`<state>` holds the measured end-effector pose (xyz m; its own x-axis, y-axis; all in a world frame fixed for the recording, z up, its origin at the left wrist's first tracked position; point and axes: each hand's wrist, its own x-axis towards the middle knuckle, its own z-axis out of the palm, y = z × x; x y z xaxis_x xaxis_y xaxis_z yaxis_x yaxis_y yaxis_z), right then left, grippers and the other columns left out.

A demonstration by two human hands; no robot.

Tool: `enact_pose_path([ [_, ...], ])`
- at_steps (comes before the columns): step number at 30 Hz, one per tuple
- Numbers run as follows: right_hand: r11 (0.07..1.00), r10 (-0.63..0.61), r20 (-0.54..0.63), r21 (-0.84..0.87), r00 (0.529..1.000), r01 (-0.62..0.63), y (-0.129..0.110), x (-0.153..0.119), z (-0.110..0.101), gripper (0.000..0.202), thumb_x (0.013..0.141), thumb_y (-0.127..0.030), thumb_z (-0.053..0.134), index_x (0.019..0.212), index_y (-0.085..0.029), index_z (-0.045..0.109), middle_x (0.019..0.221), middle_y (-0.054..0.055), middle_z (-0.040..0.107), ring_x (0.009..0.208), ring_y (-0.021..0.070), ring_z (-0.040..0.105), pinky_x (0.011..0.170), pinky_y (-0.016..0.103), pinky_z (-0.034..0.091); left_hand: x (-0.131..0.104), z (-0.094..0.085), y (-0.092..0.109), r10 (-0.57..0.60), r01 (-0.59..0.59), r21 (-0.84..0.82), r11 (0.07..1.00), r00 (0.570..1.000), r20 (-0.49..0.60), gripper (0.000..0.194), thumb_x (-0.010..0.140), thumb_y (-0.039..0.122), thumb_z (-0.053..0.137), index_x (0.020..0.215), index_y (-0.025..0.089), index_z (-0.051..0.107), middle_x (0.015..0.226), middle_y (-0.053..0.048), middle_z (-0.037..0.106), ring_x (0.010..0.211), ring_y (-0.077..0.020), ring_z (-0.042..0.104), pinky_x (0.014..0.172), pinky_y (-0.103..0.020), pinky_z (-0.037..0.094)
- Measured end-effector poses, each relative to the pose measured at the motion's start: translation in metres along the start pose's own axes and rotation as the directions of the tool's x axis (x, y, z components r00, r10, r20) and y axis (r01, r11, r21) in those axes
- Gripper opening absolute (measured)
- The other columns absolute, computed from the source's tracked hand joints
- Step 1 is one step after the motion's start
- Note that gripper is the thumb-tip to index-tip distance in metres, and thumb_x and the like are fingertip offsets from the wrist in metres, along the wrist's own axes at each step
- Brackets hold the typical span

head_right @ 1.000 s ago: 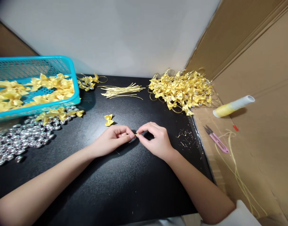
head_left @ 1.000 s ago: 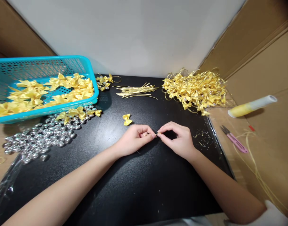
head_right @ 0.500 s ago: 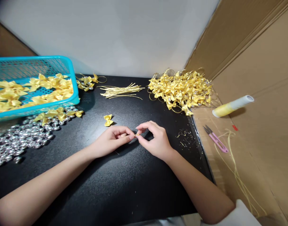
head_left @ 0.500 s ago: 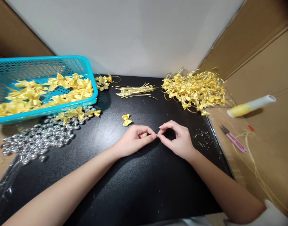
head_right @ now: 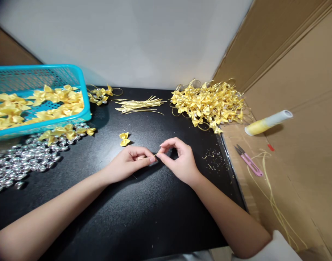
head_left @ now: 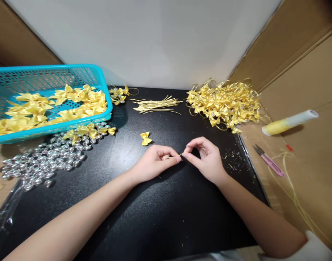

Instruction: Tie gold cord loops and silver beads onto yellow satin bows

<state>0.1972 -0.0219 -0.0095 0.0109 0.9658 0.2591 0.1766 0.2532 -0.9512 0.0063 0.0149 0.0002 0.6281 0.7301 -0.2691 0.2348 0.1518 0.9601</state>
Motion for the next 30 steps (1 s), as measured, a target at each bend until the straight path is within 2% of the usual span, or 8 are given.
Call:
enact_pose_path([
  [7,0.985,0.065,-0.008,0.16,0.998,-0.063,0.003,0.001,0.003,0.021,0.074,-0.026,0.078,0.083,-0.023,0.059,0.074,-0.002,0.064,0.07,0.0136,0.062,0.071,0.032,0.053,0.0,0.001,0.002,0.006,-0.006,0.026,1.0,1.0,-0.003,0.028,0.082,0.037,0.062,0.081,0.011,0.072,0.047,0.008,0.032,0.044,-0.0053,0.025,0.042,-0.019,0.018],
  [14,0.931,0.189,0.021,0.316,0.982,-0.185,0.001,0.002,0.004,0.025,0.068,-0.023,0.083,0.079,-0.022,0.06,0.072,-0.003,0.065,0.067,0.0113,0.061,0.07,0.029,0.053,0.0,0.001,0.003,0.003,-0.003,0.024,1.0,1.0,-0.003,0.026,0.082,0.036,0.063,0.079,0.011,0.072,0.047,0.009,0.032,0.044,-0.005,0.025,0.042,-0.019,0.018],
  [18,0.876,0.261,0.043,0.41,0.964,-0.255,0.001,0.0,0.006,0.027,0.067,-0.024,0.084,0.079,-0.023,0.059,0.073,-0.004,0.065,0.068,0.0103,0.062,0.07,0.026,0.053,0.0,0.002,0.004,-0.002,0.002,0.012,1.0,1.0,0.0,0.026,0.081,0.035,0.063,0.078,0.011,0.071,0.047,0.009,0.032,0.044,-0.0051,0.025,0.042,-0.019,0.018],
  [23,0.773,0.337,0.11,0.534,0.935,-0.342,0.002,-0.002,0.011,0.031,0.066,-0.027,0.085,0.081,-0.023,0.058,0.071,-0.006,0.061,0.075,0.0121,0.069,0.076,0.028,0.056,0.0,0.002,0.004,0.009,-0.009,-0.009,1.0,1.0,-0.005,0.026,0.081,0.036,0.064,0.074,0.011,0.07,0.047,0.009,0.029,0.045,-0.0049,0.023,0.043,-0.019,0.019],
  [30,0.706,0.383,0.123,0.601,0.916,-0.376,-0.001,-0.001,0.013,0.033,0.063,-0.024,0.087,0.08,-0.022,0.058,0.073,-0.006,0.062,0.071,0.0091,0.067,0.074,0.024,0.056,0.001,0.001,0.002,-0.003,0.003,-0.021,1.0,1.0,-0.003,0.027,0.08,0.037,0.066,0.072,0.012,0.07,0.048,0.009,0.029,0.045,-0.0048,0.023,0.043,-0.018,0.018],
])
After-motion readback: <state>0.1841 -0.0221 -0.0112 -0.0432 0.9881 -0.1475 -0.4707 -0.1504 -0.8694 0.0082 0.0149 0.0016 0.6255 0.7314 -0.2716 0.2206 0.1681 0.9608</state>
